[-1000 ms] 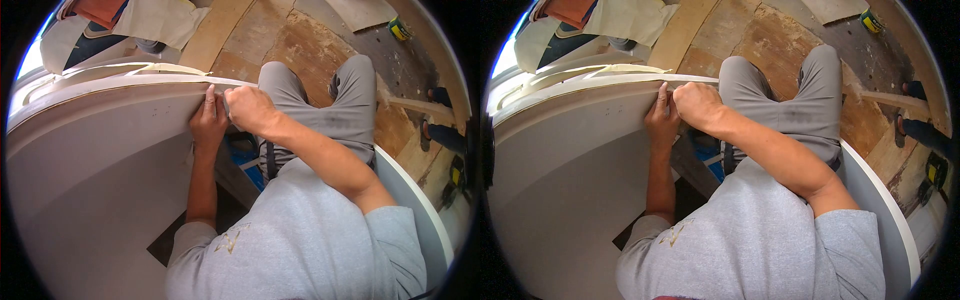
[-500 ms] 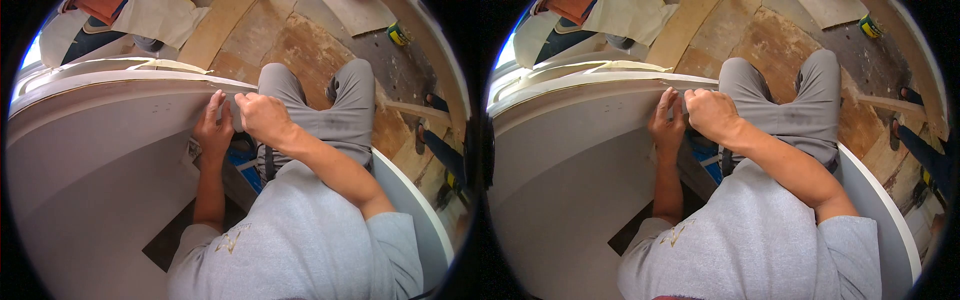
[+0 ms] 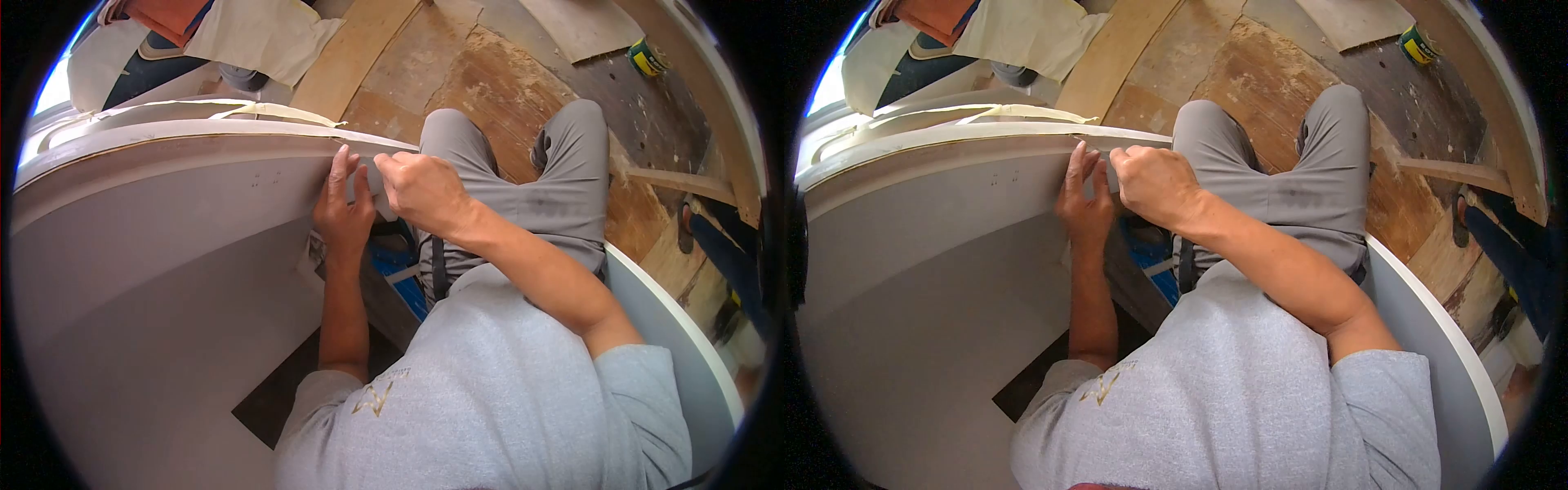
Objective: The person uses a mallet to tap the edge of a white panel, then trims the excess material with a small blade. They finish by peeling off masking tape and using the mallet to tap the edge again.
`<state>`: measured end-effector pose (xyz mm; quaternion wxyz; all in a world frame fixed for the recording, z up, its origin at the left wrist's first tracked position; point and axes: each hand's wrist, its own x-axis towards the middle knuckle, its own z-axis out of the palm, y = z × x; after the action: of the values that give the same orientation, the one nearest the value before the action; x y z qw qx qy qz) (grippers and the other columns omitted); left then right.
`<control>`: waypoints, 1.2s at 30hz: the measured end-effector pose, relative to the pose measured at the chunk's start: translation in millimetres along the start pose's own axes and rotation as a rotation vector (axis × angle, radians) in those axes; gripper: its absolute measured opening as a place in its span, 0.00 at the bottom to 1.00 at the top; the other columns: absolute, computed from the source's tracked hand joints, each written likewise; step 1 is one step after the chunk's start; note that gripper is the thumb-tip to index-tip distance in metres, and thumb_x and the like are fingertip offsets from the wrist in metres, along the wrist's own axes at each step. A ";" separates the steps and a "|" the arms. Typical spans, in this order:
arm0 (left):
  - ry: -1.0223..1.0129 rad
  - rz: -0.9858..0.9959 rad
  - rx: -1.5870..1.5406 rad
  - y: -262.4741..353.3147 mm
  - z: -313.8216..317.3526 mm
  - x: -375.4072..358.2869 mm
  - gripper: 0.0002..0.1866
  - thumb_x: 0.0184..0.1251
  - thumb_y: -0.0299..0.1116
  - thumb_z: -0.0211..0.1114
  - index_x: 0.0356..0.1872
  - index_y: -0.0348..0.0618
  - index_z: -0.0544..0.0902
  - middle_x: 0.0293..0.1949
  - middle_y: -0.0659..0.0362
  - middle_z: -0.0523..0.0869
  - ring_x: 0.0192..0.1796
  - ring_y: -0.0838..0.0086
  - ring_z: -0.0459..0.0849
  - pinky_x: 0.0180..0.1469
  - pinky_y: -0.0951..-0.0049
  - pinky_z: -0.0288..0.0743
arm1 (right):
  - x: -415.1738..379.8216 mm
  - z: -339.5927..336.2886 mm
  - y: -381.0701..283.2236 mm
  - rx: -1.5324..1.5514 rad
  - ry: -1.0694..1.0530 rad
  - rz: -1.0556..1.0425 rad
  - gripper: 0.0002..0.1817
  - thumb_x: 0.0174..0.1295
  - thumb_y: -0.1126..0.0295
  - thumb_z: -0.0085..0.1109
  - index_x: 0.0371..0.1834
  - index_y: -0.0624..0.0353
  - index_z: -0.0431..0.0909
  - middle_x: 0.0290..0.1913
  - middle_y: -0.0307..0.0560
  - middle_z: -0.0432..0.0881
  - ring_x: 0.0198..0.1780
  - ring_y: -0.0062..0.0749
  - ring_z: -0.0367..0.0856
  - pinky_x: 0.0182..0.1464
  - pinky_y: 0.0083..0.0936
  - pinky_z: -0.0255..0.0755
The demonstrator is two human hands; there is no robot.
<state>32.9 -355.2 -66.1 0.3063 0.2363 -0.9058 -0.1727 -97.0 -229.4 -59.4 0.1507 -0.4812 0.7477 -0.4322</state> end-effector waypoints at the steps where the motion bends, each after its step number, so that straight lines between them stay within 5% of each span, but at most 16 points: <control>1: -0.002 0.012 0.016 0.4 -1.6 0.4 0.26 0.74 0.23 0.76 0.72 0.44 0.85 0.52 0.49 0.97 0.53 0.60 0.98 0.55 0.61 0.90 | -0.2 0.0 -0.1 0.000 0.000 0.001 0.08 0.70 0.72 0.56 0.43 0.64 0.83 0.37 0.60 0.91 0.40 0.60 0.94 0.44 0.50 0.89; 7: 0.002 0.029 0.068 2.2 -4.1 4.1 0.27 0.75 0.24 0.75 0.74 0.42 0.84 0.50 0.49 0.97 0.52 0.59 0.98 0.54 0.60 0.91 | 5.8 3.6 -1.1 -0.035 -0.011 -0.005 0.09 0.72 0.72 0.56 0.44 0.65 0.84 0.40 0.61 0.92 0.41 0.59 0.95 0.46 0.49 0.90; 10: -0.009 0.009 0.069 -3.5 -0.9 4.7 0.27 0.76 0.25 0.75 0.74 0.40 0.83 0.50 0.48 0.97 0.51 0.58 0.98 0.53 0.60 0.91 | 13.0 15.8 1.1 -0.028 0.095 -0.043 0.06 0.72 0.70 0.60 0.42 0.61 0.81 0.34 0.56 0.88 0.37 0.57 0.92 0.39 0.48 0.87; 27: -0.033 0.033 0.134 -2.7 -4.5 9.0 0.29 0.75 0.26 0.76 0.76 0.39 0.81 0.46 0.49 0.97 0.47 0.59 0.98 0.49 0.60 0.91 | 25.0 14.5 5.1 0.068 -0.012 -0.020 0.07 0.70 0.71 0.59 0.38 0.65 0.82 0.36 0.63 0.89 0.43 0.64 0.92 0.48 0.54 0.86; 36: -0.026 0.201 0.160 -12.7 -4.0 13.1 0.26 0.76 0.26 0.75 0.73 0.41 0.84 0.41 0.53 0.96 0.40 0.59 0.97 0.44 0.60 0.90 | 11.7 22.8 3.8 0.069 0.047 -0.020 0.06 0.69 0.73 0.58 0.38 0.64 0.82 0.36 0.64 0.89 0.43 0.64 0.91 0.48 0.54 0.85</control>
<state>30.4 -373.4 -62.7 0.2903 0.1658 -0.9397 -0.0716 -90.3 -250.1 -73.4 0.1452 -0.4726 0.7309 -0.4705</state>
